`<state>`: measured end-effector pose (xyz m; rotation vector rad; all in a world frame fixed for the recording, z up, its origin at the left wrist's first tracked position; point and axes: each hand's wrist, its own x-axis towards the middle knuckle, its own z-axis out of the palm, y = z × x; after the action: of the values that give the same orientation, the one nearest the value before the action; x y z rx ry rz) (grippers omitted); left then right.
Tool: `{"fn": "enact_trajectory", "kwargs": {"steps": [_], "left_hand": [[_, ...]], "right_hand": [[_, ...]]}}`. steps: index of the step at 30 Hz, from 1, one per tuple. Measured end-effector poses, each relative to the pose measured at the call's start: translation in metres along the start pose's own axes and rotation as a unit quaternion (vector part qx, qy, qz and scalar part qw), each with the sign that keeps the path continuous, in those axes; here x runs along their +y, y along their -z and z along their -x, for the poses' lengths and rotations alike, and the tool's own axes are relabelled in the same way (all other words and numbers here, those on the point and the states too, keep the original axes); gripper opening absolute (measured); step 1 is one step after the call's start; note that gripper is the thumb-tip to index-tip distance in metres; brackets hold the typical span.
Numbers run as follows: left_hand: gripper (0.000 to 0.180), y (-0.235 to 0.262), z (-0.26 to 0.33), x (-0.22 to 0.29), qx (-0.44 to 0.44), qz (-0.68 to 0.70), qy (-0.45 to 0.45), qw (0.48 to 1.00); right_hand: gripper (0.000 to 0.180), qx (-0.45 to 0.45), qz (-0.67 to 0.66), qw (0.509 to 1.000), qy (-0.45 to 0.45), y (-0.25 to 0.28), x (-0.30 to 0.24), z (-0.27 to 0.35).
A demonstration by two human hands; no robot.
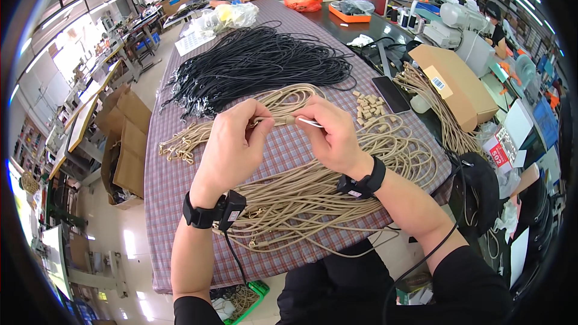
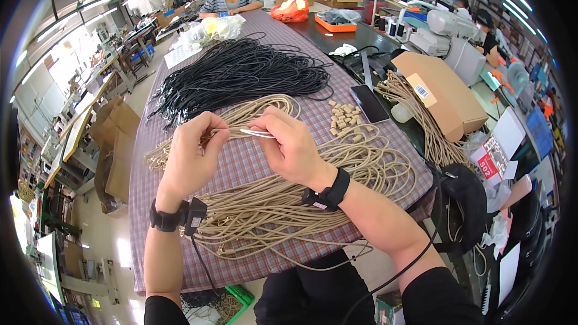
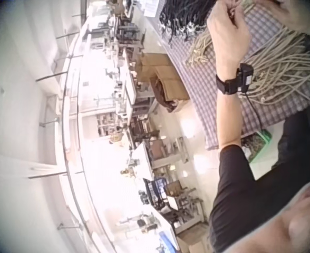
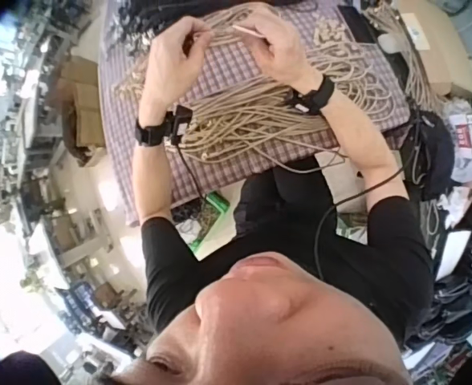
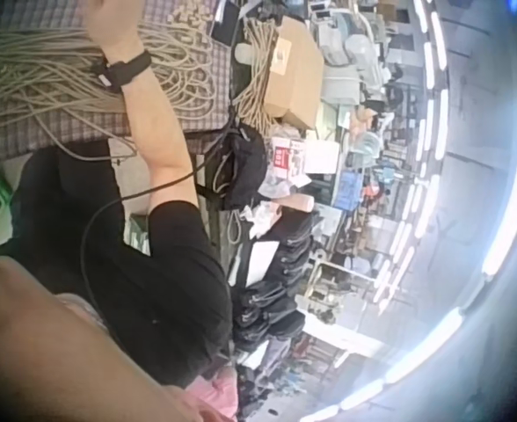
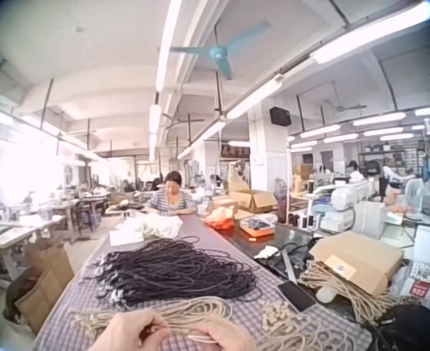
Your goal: The person sits at a workbench in a factory and assembles beige cords by hand. They pick up a cord, thread a white plastic tie through a small wooden bead, and secure the tie around the cord. The person repeats this process for multiple cords, placing the finished items on the table.
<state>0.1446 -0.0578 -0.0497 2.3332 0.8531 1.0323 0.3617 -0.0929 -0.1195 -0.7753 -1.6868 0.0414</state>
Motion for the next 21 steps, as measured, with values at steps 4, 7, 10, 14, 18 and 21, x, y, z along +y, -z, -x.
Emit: {"fn": "enact_trajectory", "kwargs": {"steps": [4,7,10,14,18,21], "left_hand": [[0.004,-0.007,0.0,-0.006,0.019,-0.003,-0.046,0.999],[0.005,-0.011,-0.002,-0.008,0.034,0.009,-0.068,0.997],[0.006,-0.011,-0.002,-0.006,0.032,0.005,-0.057,0.998],[0.008,-0.006,-0.001,0.0,0.03,0.004,-0.026,0.999],[0.009,-0.007,-0.001,0.002,0.027,-0.015,-0.018,0.999],[0.009,-0.01,0.0,0.002,0.024,-0.003,-0.027,0.999]], "right_hand": [[0.009,-0.013,0.009,0.999,-0.044,0.004,-0.006,-0.001],[0.006,-0.016,0.003,0.996,-0.085,0.002,-0.002,0.003],[0.007,-0.02,-0.028,0.991,-0.128,-0.002,0.0,0.003],[0.008,-0.002,-0.068,0.99,-0.121,-0.006,-0.004,0.001],[0.009,-0.039,-0.046,0.993,-0.106,-0.003,0.005,0.008],[0.008,-0.047,-0.026,0.992,-0.116,-0.006,0.001,0.007]]}}
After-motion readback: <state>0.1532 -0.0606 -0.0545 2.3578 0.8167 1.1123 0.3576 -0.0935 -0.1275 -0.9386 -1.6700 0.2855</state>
